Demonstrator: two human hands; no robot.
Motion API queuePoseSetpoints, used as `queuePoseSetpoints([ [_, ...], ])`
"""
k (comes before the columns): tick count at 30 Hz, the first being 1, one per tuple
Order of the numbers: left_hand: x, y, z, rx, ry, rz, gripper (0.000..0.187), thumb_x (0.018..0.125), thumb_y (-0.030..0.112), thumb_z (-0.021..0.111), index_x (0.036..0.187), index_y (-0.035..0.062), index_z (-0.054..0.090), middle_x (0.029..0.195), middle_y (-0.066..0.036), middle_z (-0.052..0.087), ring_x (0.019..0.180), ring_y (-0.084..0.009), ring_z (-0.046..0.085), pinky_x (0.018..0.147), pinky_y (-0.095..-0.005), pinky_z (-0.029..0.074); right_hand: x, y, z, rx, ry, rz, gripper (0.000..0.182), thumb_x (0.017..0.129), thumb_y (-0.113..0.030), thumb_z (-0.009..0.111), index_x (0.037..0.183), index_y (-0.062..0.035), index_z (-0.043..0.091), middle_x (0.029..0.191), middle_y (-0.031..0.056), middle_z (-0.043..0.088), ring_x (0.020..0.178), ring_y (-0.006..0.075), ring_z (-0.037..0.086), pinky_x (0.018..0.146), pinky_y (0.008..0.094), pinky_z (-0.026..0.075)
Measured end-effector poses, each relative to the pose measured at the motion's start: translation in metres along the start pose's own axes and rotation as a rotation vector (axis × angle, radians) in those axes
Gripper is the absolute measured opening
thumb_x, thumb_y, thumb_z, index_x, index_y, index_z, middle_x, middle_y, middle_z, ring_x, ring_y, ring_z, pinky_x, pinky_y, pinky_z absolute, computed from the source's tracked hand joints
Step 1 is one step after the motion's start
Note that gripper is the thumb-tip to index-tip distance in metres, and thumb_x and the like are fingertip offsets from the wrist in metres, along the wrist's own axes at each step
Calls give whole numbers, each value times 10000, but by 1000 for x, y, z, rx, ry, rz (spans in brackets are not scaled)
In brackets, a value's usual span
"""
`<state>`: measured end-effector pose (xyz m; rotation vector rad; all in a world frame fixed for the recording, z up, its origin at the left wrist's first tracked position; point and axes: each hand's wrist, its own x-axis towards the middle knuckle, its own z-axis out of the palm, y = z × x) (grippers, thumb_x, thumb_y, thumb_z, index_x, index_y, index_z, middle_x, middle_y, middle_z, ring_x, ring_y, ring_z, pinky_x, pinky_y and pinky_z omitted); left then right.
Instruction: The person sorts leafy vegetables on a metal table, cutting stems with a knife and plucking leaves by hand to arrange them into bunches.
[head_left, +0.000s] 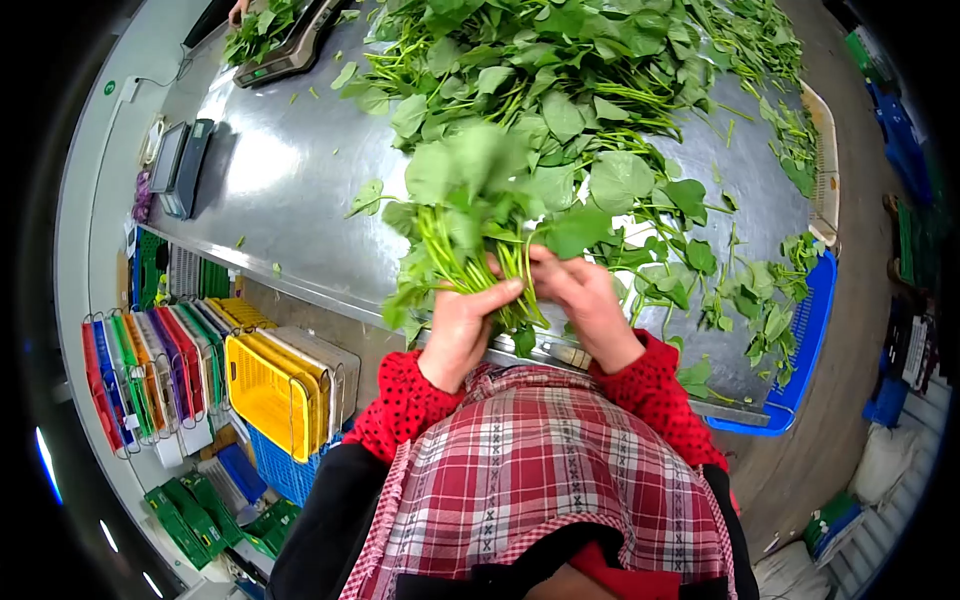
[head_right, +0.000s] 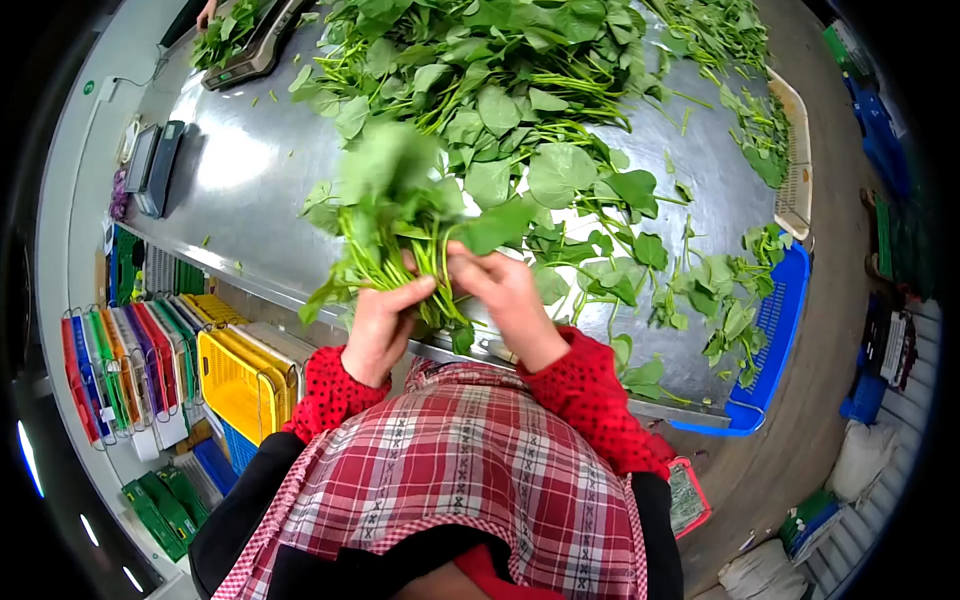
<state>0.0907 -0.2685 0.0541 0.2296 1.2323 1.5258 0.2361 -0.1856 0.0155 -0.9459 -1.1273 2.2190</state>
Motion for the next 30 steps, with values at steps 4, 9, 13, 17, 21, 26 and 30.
queuePoseSetpoints([
  [4,7,-5,-21,-37,142,161,316,810,-53,635,1095,19,521,960,-66,605,891,-210,630,833,-346,513,0,0,-1,513,-36,-47,231,911,-151,591,1054,27,623,988,114,662,781,193,638,727,303,500],
  [9,11,60,-77,26,344,311,159,847,-8,620,999,-40,590,910,-120,658,813,-203,646,749,-331,536,-5,-3,-55,-342,388,-260,352,821,-255,691,1053,-2,615,920,110,653,848,231,648,737,347,519],
  [13,3,40,-58,-9,297,199,257,768,-63,682,1006,-33,590,875,-94,651,738,-212,652,730,-320,538,-3,49,-10,-1358,-20,-593,401,624,-276,831,904,-51,654,753,116,571,705,325,593,660,418,489],
  [17,1,66,-64,188,346,398,260,762,-62,685,1004,-30,596,888,-97,654,739,-206,657,706,-319,537,23,73,-4,-1050,-33,-324,247,758,-228,761,829,-17,654,674,67,580,578,207,564,542,344,462],
  [21,-10,67,-92,50,404,277,313,771,-91,646,1060,-33,541,893,-97,620,725,-221,647,686,-332,564,8,37,-46,147,167,143,176,890,-193,652,909,-20,626,688,21,587,540,108,530,513,266,430],
  [26,-8,19,-71,32,388,167,322,756,-95,656,1061,-52,562,878,-113,654,740,-211,654,665,-324,558,-16,12,-62,773,306,95,527,946,-539,457,1044,-35,574,925,119,649,665,174,595,614,273,480],
  [30,1,32,-78,-3,378,61,219,773,-43,678,974,-32,591,831,-102,649,714,-190,642,686,-307,540,-19,55,-28,-523,4,75,518,876,-508,599,963,3,613,842,145,667,630,247,618,590,389,510],
])
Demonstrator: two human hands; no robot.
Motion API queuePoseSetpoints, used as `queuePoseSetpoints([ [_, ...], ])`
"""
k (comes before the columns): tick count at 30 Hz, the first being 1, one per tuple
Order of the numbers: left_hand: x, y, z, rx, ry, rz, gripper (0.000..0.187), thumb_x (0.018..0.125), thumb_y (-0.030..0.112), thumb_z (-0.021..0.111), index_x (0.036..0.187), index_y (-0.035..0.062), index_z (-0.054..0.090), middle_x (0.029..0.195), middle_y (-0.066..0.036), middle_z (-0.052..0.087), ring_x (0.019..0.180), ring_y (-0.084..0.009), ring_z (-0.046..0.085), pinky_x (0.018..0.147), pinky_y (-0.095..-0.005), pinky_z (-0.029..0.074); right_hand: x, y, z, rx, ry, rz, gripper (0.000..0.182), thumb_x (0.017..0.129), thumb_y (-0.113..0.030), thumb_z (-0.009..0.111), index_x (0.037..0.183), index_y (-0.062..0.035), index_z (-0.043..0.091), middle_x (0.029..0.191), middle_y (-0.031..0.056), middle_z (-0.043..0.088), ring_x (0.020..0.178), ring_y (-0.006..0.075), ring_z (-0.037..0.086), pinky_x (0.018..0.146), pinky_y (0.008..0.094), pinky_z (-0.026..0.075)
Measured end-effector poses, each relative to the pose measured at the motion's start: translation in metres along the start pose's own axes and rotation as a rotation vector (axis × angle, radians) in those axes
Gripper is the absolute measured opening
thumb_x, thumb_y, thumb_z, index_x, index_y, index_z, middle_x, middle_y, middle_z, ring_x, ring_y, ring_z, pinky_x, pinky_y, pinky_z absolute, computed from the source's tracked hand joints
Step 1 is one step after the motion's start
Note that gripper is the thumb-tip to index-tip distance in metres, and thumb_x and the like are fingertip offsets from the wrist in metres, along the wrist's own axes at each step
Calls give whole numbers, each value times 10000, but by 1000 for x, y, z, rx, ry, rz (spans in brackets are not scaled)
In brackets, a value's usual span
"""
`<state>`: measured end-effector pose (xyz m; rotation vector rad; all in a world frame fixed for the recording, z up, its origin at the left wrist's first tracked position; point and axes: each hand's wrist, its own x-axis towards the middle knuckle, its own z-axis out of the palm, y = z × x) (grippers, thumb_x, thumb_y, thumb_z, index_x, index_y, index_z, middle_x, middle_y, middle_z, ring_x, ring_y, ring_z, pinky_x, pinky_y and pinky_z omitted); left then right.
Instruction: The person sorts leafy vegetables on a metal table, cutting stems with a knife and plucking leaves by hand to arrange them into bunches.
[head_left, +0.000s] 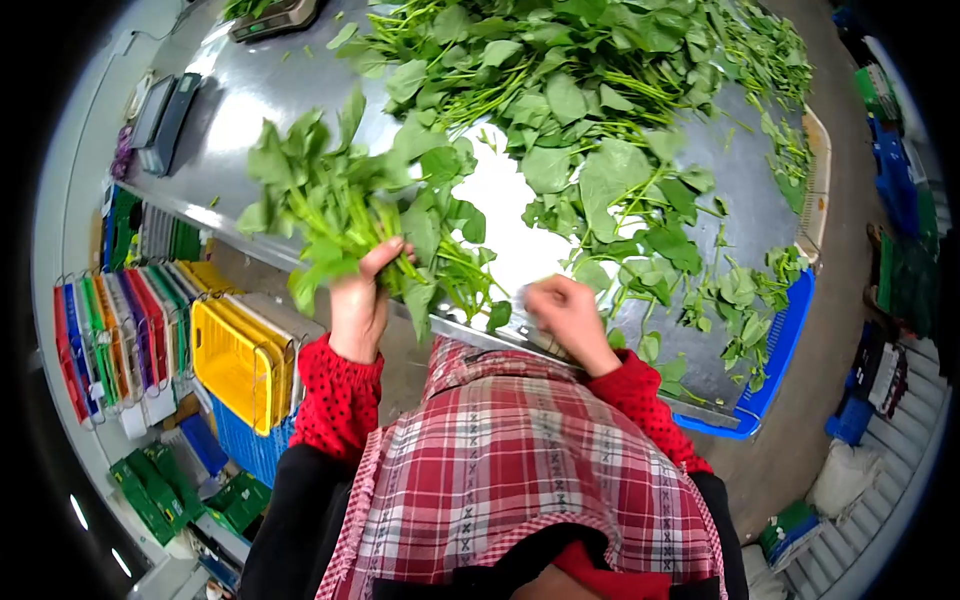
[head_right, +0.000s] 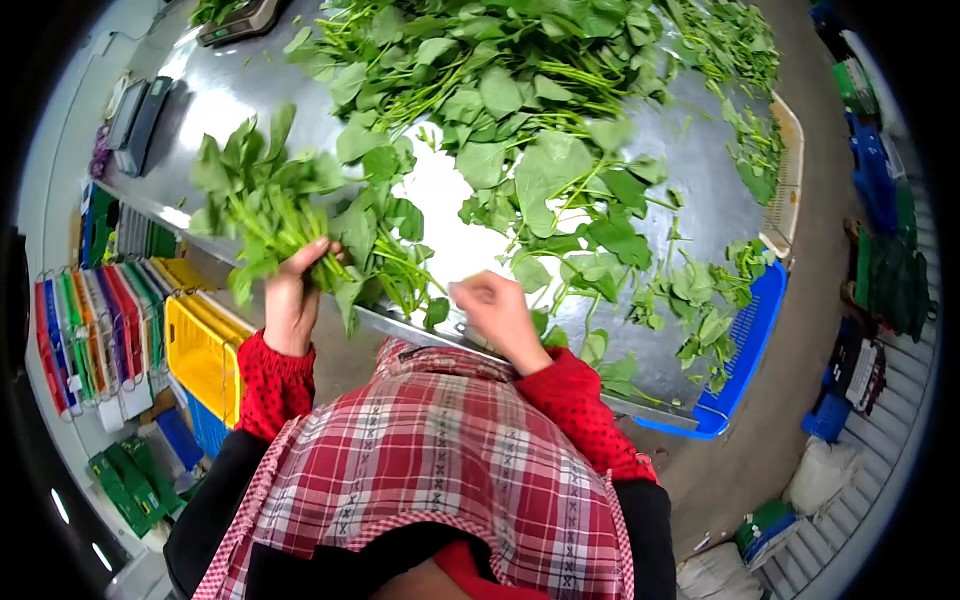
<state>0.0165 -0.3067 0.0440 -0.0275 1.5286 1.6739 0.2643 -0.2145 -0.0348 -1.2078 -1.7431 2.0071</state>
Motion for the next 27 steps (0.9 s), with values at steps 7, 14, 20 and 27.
queuePoseSetpoints([
  [7,-3,21,6,74,35,389,200,817,-25,644,1002,-6,570,837,-86,633,709,-203,646,646,-320,532,56,-4,33,-53,16,-110,201,817,-200,713,837,-16,636,687,49,637,568,110,551,526,253,450],
  [14,-3,2,-1,90,-94,164,115,869,109,648,885,0,613,725,-70,609,616,-170,585,593,-279,474,15,-28,-36,576,338,-119,90,919,-124,617,896,-51,570,812,87,681,532,61,505,475,197,382],
  [20,-31,-55,58,-67,-52,-281,139,897,133,633,967,16,610,840,-108,662,780,-208,664,686,-333,553,-3,-40,-16,458,306,-200,102,933,-132,596,943,-47,541,825,83,681,559,71,538,503,197,424],
  [27,-3,-45,46,-22,-55,1,206,930,197,603,924,-9,608,811,-98,646,723,-187,643,666,-293,528,9,-10,-41,-548,513,-162,374,777,-308,734,941,12,631,787,129,664,598,253,613,534,375,484],
])
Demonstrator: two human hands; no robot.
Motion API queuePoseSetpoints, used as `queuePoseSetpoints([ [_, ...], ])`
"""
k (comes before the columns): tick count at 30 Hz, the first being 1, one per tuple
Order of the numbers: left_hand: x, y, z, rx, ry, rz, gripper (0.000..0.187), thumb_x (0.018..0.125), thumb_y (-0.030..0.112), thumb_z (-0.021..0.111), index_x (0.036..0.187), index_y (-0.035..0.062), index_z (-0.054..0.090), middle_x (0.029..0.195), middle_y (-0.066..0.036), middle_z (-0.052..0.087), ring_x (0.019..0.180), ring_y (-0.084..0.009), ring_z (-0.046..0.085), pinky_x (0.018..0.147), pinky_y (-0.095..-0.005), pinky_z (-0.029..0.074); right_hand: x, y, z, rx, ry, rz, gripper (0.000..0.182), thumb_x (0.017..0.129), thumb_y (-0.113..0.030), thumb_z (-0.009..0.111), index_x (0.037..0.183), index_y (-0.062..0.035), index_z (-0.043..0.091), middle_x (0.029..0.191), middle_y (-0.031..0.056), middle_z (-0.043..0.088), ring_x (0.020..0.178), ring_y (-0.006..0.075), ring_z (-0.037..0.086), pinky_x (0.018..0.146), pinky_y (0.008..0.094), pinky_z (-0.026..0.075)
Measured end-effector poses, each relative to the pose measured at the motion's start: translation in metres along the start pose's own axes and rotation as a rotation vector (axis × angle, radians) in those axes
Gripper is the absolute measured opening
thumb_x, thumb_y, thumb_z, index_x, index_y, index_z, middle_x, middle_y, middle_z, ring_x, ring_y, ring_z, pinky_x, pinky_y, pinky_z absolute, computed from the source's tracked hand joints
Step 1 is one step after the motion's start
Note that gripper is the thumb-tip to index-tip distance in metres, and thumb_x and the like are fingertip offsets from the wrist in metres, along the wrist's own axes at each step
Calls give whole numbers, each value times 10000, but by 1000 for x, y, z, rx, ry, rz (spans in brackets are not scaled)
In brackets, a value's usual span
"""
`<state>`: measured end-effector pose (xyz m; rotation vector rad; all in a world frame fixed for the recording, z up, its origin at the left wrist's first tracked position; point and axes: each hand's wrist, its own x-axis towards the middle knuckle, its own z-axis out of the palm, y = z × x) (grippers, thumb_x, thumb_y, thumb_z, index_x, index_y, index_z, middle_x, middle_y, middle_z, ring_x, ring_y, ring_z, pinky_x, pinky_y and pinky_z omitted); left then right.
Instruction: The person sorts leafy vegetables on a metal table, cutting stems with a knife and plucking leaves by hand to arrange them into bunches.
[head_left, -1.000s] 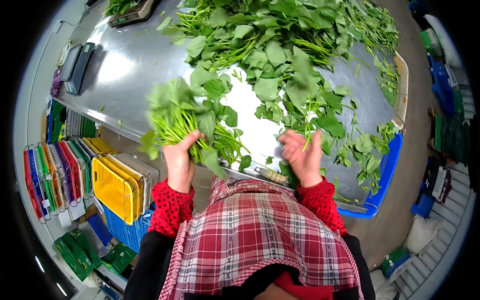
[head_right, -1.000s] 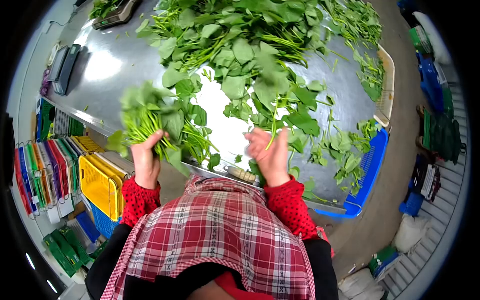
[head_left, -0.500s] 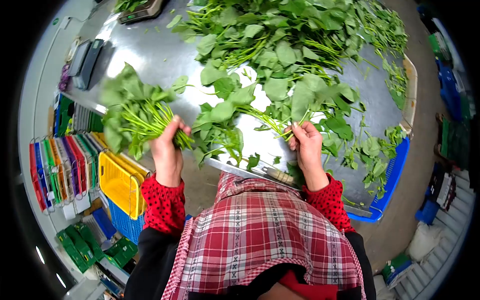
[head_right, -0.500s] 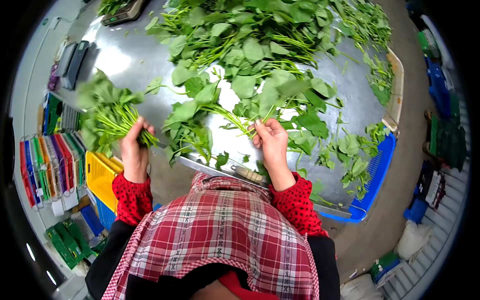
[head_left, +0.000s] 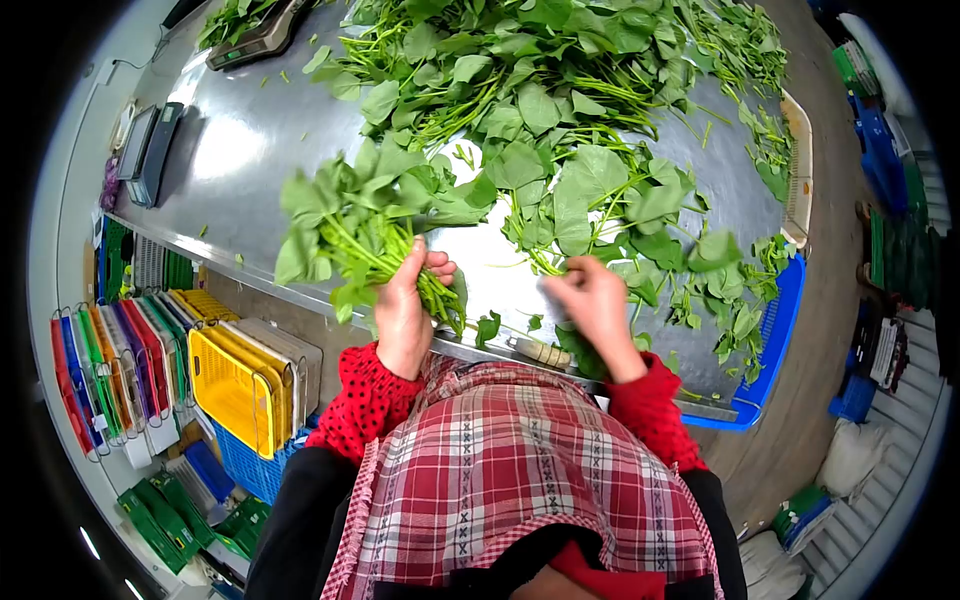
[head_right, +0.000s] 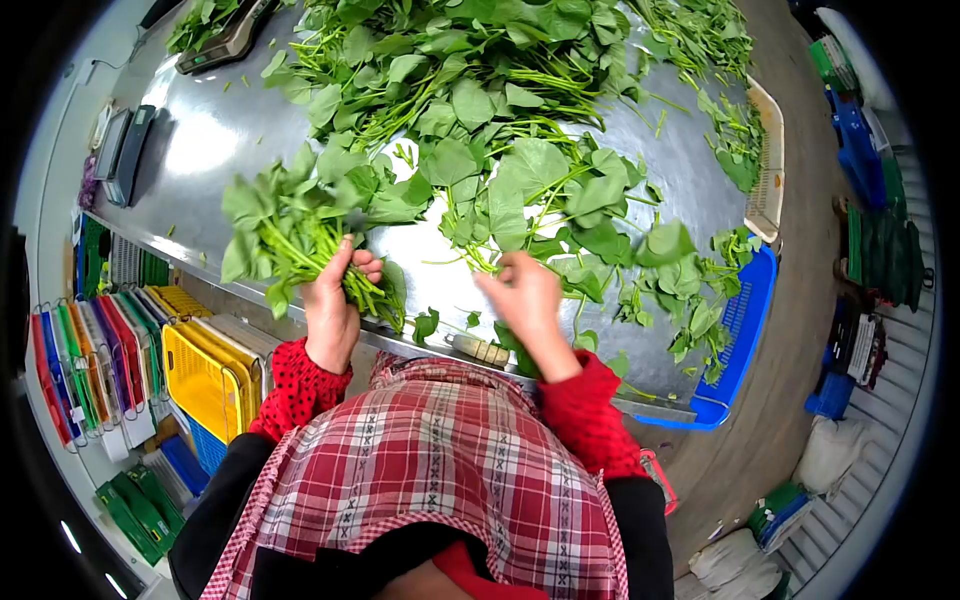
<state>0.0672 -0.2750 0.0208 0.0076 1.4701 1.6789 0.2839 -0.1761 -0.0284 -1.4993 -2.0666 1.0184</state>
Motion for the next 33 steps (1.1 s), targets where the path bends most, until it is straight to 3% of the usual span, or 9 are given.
queuePoseSetpoints([
  [3,-11,3,15,19,0,-63,159,923,140,600,1004,6,575,828,-101,651,754,-205,658,653,-308,546,15,1,34,-362,-90,-199,383,701,-372,765,813,-22,658,711,151,628,626,350,596,603,421,475],
  [5,-17,-2,12,-35,23,-74,157,916,136,609,1004,11,571,862,-103,657,790,-208,667,675,-313,553,13,-9,25,117,-288,61,248,797,-231,736,804,5,661,673,73,620,560,147,550,531,293,432],
  [10,-26,-9,16,-42,-77,-309,201,879,108,654,1021,-27,605,964,-107,671,867,-192,662,717,-299,552,-14,-51,14,775,-479,151,163,913,-125,628,878,31,656,695,-6,614,606,26,503,533,200,399],
  [17,-32,-7,11,59,-143,-64,204,780,-9,705,955,17,604,854,-49,637,768,-145,617,717,-267,500,-25,-61,28,553,-545,-86,173,939,-145,583,927,15,647,687,-16,601,538,56,483,492,211,389],
  [21,-31,22,4,275,-5,391,112,837,62,657,934,8,643,969,-52,624,941,-149,575,854,-307,466,-17,-65,28,937,-565,264,210,960,-146,553,987,38,650,763,26,649,540,43,483,509,184,404],
  [24,-9,61,-29,157,130,512,321,756,-86,685,1050,8,595,915,-38,600,836,-149,595,767,-276,501,-13,-47,53,617,-411,-7,218,900,-158,645,995,38,647,702,9,629,577,51,527,525,203,422],
  [28,-10,73,-33,44,139,461,390,777,-82,652,1136,18,538,990,-54,594,884,-171,593,777,-317,516,-13,-62,105,-287,-513,-349,443,754,-462,700,796,-24,647,710,146,658,639,329,642,591,402,507],
  [31,-10,76,-43,53,117,541,306,830,-23,636,1121,9,547,979,-96,645,893,-229,657,771,-340,536,-7,-54,114,98,-545,-180,380,759,-388,703,790,-15,635,710,161,655,619,328,633,575,406,499],
  [33,-6,76,-68,99,133,485,272,841,3,636,1102,8,559,934,-100,654,859,-224,657,748,-341,538,1,-47,92,502,-461,2,203,807,-172,702,759,-14,582,624,40,599,540,117,547,508,269,459],
])
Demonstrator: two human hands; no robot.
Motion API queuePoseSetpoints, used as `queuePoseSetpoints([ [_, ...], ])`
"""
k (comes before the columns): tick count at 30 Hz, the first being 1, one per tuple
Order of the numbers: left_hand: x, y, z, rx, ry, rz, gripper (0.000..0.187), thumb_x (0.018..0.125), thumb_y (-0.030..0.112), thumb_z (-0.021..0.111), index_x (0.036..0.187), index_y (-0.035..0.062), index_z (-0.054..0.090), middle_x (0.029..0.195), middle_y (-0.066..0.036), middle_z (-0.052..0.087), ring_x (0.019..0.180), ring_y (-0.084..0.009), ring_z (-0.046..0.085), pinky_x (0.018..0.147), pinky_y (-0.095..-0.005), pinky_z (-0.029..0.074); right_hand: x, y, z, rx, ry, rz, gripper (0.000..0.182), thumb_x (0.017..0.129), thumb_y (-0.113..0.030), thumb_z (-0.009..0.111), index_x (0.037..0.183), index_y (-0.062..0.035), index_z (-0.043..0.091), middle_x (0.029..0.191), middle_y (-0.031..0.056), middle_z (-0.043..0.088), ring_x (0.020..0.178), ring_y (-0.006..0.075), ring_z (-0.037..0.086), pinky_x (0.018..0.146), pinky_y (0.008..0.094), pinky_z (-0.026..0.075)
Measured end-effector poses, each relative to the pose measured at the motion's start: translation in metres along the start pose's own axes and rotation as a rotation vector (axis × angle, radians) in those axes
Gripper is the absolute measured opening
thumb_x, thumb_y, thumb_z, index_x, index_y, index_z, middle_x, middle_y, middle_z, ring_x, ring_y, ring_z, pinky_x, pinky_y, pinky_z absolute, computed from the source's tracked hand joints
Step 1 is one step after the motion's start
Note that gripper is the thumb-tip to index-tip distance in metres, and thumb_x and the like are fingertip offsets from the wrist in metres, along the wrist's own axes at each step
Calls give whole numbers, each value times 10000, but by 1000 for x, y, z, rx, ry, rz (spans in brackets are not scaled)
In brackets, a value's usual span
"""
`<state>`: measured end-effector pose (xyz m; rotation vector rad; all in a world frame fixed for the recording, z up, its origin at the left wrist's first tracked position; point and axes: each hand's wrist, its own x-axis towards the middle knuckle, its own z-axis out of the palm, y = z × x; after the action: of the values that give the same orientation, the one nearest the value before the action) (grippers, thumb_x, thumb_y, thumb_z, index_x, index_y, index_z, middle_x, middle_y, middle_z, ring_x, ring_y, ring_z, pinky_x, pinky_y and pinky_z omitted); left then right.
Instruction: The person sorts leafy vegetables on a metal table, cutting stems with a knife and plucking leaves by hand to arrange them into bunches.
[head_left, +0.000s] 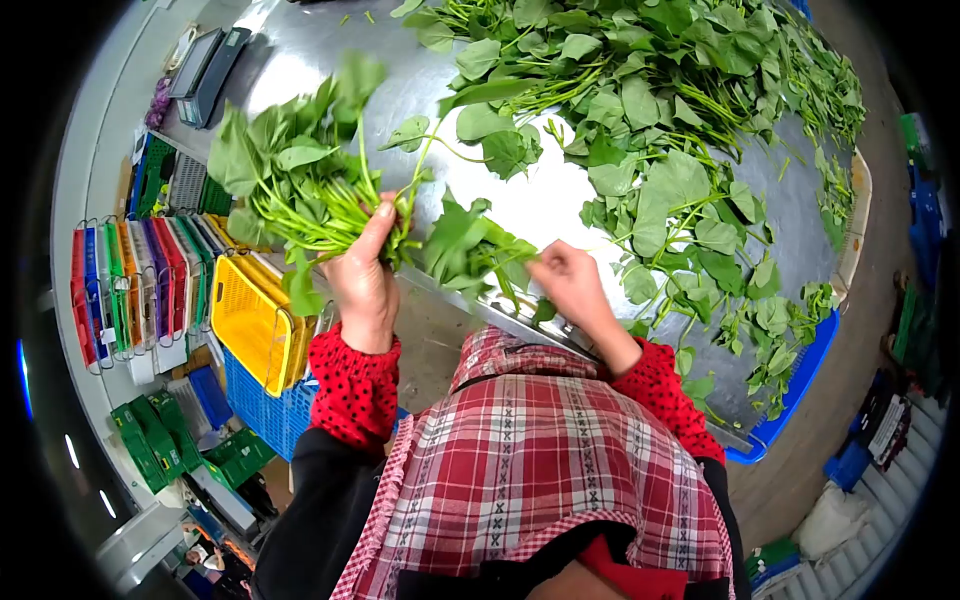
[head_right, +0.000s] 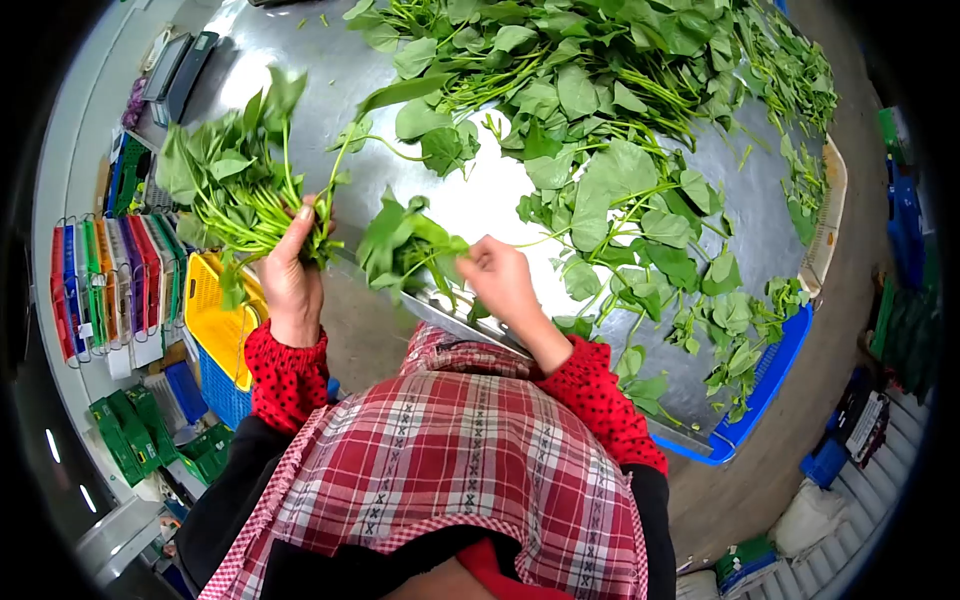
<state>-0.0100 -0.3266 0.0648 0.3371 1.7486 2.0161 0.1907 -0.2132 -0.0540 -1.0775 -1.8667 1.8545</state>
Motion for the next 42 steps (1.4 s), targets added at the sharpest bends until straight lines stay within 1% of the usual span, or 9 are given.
queuePoseSetpoints([
  [2,-7,-7,-3,-38,10,-56,263,830,-6,645,1082,3,568,929,-107,657,816,-219,658,708,-333,542,-4,-14,-27,289,74,213,180,856,-156,681,804,-23,570,610,-14,557,536,44,475,459,210,398],
  [10,-36,-26,36,-7,-106,-309,266,786,-26,682,1037,-19,593,910,-98,655,794,-180,643,689,-297,535,-17,-17,-48,478,209,232,235,917,-240,635,843,-34,549,545,42,573,392,85,440,391,209,331],
  [12,-48,-34,45,-60,-156,-382,274,774,-27,694,1029,-12,593,894,-88,650,784,-180,641,681,-294,534,-18,-4,-52,434,137,300,220,947,-232,584,895,-23,538,654,91,641,438,94,480,412,217,365],
  [15,-53,-37,53,-108,-121,-416,257,769,-25,704,1003,-1,600,874,-67,646,774,-154,627,689,-269,517,-37,3,-56,1019,-8,386,206,982,-237,513,971,-32,534,944,182,675,593,123,558,507,243,438],
  [20,-53,-51,57,-55,-161,-418,240,752,-45,712,967,-11,611,880,-73,649,769,-146,627,696,-257,506,-46,10,-50,1025,106,444,224,981,-261,521,960,-40,545,771,91,622,576,133,553,524,272,453],
  [22,-60,-59,62,-80,-170,-544,191,765,-19,717,934,-23,629,830,-80,667,677,-162,638,636,-263,526,-49,8,-51,999,-45,451,217,968,-255,549,926,-42,545,709,44,570,564,127,551,526,266,457],
  [27,-78,-79,71,-101,-287,-750,203,838,44,669,1019,-43,634,951,-126,685,802,-191,665,699,-291,545,-55,-21,-44,887,-156,313,234,928,-167,596,1087,5,585,817,54,639,655,110,586,552,243,468],
  [40,-76,-78,70,-302,-412,-910,304,817,-4,663,1112,-7,591,1004,-87,667,896,-182,644,804,-307,512,-59,-13,-46,1155,-381,240,226,938,-165,586,1079,11,602,857,55,626,647,117,549,553,271,455],
  [42,-77,-79,70,-235,-437,-878,326,825,23,660,1143,4,592,1016,-81,668,894,-184,639,807,-313,508,-58,-10,-44,828,-235,192,205,916,-177,621,1031,-8,609,819,41,623,641,105,552,546,269,453],
])
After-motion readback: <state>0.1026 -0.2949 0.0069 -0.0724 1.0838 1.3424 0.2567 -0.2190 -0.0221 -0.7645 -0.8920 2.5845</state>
